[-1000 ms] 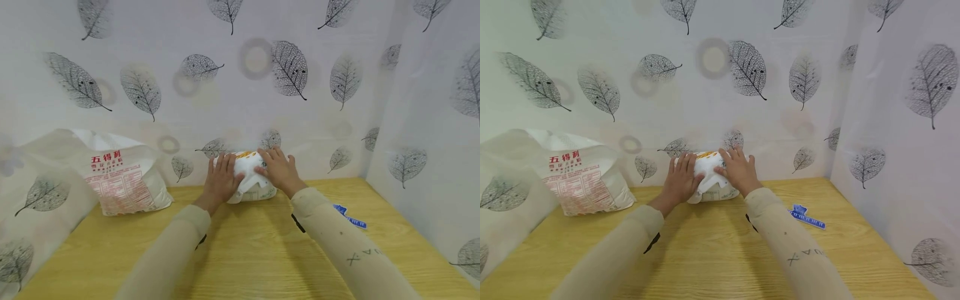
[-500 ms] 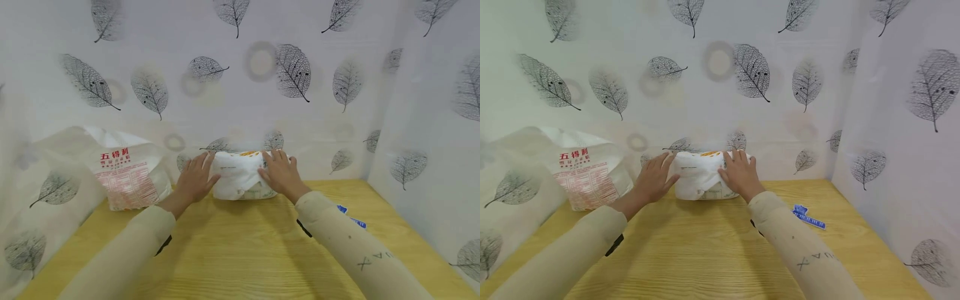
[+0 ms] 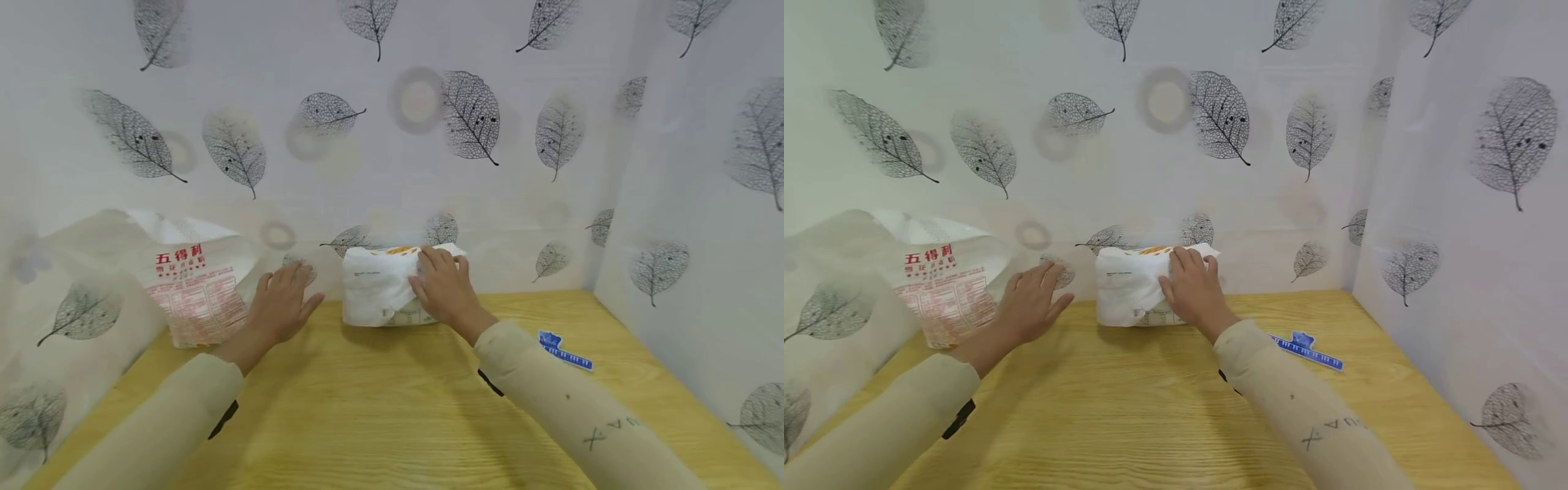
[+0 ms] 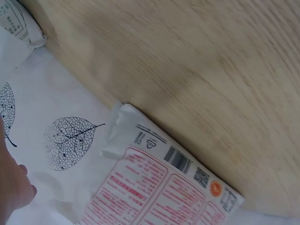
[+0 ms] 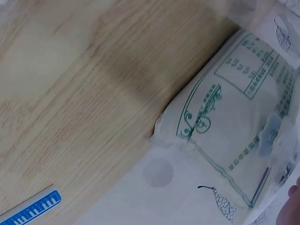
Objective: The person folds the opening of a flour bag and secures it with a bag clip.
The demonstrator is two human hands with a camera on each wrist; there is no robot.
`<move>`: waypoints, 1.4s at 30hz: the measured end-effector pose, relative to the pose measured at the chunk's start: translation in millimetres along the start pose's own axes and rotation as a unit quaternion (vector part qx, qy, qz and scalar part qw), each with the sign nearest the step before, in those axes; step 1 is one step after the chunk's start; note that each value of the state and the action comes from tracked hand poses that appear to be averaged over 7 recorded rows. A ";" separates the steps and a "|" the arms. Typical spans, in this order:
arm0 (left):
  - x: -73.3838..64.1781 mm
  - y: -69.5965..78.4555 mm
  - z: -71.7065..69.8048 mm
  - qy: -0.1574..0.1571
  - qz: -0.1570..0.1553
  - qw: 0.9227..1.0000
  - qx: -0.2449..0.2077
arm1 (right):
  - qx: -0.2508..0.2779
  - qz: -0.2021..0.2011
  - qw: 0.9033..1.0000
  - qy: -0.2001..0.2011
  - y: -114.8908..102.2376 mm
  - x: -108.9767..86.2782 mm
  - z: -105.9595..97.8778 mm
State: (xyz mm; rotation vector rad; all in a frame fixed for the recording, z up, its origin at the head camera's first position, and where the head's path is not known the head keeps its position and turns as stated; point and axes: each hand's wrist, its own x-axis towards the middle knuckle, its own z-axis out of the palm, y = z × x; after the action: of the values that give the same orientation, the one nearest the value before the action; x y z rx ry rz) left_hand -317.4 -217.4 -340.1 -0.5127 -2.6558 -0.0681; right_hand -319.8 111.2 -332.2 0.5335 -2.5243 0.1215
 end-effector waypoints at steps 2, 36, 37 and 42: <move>-5.6 -4.4 -1.7 0.005 -0.001 1.000 0.003 | 0.005 -0.016 1.000 0.016 -6.8 -1.7 1.3; -79.2 -66.4 -2.0 0.141 0.010 0.990 -0.001 | 0.055 -0.095 0.989 0.103 -68.8 -36.9 45.7; -80.6 -68.0 -1.1 0.143 0.010 0.990 -0.001 | 0.059 -0.094 0.988 0.105 -70.6 -36.9 46.2; -88.0 -78.8 3.7 0.152 0.006 0.988 0.001 | 0.091 -0.089 0.987 0.102 -78.8 -35.9 46.2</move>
State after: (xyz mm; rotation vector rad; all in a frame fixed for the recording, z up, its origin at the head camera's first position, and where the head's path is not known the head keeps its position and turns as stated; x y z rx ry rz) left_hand -274.0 -320.5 -378.1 -0.4774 -2.3552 -0.1292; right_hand -283.9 42.5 -392.4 0.7758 -2.2662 0.3245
